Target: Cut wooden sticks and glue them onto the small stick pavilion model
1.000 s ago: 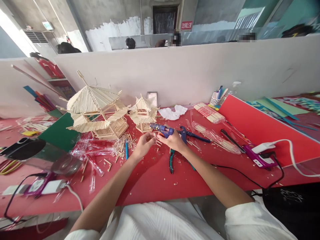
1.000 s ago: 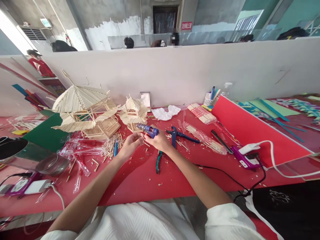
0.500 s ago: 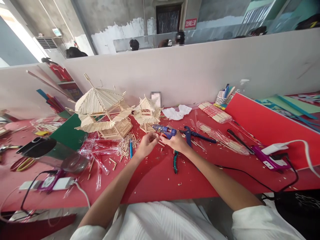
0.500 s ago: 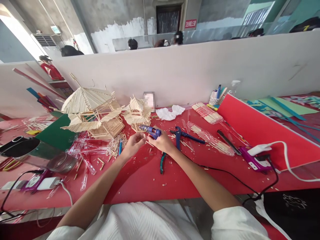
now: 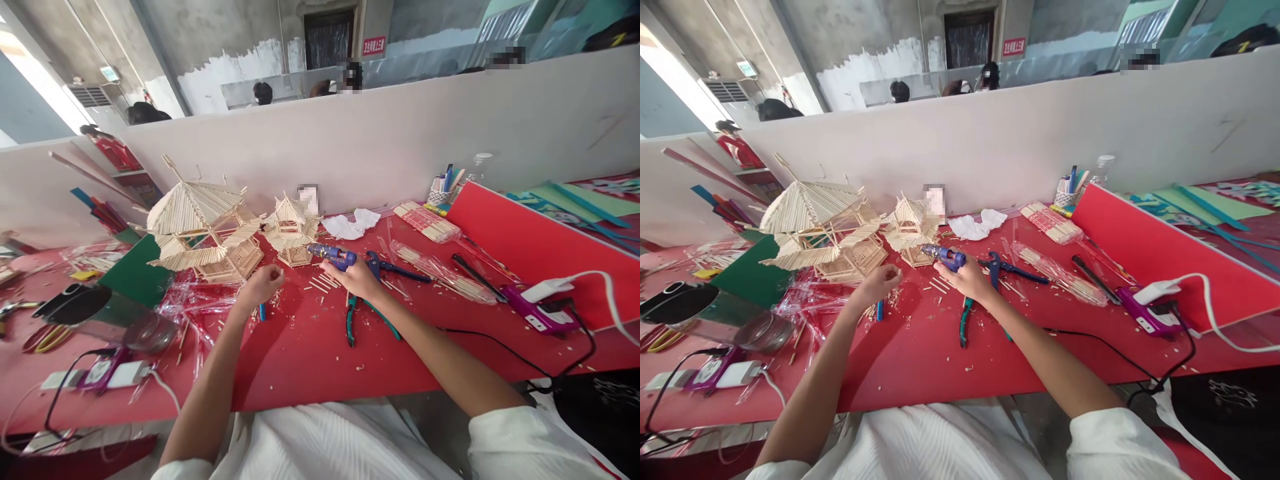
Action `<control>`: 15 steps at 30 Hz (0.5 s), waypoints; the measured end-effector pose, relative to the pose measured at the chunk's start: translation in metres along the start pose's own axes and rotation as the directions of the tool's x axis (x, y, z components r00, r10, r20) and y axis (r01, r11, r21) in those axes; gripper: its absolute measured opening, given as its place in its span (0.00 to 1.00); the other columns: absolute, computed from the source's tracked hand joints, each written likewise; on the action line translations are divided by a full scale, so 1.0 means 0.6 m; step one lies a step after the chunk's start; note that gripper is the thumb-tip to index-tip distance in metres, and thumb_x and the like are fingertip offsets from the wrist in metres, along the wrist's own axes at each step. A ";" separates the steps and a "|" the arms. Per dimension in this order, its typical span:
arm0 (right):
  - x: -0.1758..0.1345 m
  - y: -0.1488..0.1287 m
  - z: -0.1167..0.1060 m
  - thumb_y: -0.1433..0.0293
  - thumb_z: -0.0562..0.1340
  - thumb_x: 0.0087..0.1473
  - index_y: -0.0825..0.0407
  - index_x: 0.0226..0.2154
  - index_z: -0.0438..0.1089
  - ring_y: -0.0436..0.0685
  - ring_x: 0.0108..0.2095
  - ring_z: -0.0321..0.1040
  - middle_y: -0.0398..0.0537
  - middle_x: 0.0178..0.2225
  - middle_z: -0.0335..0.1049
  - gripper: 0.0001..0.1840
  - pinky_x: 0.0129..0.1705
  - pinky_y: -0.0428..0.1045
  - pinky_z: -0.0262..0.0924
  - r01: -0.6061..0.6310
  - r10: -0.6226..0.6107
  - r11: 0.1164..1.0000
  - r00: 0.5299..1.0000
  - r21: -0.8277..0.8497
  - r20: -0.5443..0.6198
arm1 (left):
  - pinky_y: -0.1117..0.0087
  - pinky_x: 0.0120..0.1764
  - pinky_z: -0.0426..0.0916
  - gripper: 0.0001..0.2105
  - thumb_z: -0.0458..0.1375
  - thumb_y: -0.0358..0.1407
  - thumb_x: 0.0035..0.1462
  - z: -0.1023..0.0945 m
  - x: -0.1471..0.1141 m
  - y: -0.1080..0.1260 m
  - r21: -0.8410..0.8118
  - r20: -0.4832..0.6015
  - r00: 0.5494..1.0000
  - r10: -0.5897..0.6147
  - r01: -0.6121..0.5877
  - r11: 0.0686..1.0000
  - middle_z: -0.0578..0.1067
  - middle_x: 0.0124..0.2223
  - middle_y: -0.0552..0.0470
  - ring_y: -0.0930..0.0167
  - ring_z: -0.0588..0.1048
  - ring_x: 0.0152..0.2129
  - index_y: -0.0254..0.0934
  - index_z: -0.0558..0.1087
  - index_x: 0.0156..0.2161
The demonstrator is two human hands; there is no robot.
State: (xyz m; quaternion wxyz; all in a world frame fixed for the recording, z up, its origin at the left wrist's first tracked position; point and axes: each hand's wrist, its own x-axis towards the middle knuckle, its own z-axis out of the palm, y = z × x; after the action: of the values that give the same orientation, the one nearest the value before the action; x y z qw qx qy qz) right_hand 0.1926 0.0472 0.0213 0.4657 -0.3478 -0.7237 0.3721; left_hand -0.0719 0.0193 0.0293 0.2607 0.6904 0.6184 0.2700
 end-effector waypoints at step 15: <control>0.027 0.023 -0.163 0.49 0.62 0.58 0.52 0.34 0.76 0.57 0.25 0.69 0.44 0.22 0.72 0.22 0.29 0.48 0.60 0.053 -0.010 0.906 0.995 -0.420 0.104 | 0.70 0.30 0.60 0.08 0.55 0.39 0.54 -0.073 -0.008 -0.046 0.369 -0.005 0.979 -0.203 0.190 0.910 0.77 0.31 0.50 0.66 0.74 0.29 0.38 0.74 0.35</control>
State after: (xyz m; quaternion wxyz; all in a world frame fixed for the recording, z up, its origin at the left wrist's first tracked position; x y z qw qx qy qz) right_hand 0.2807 0.0883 0.0445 0.3488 -0.4096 -0.8148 0.2161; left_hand -0.1225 0.0185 0.0415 0.1628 0.6658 0.7198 0.1102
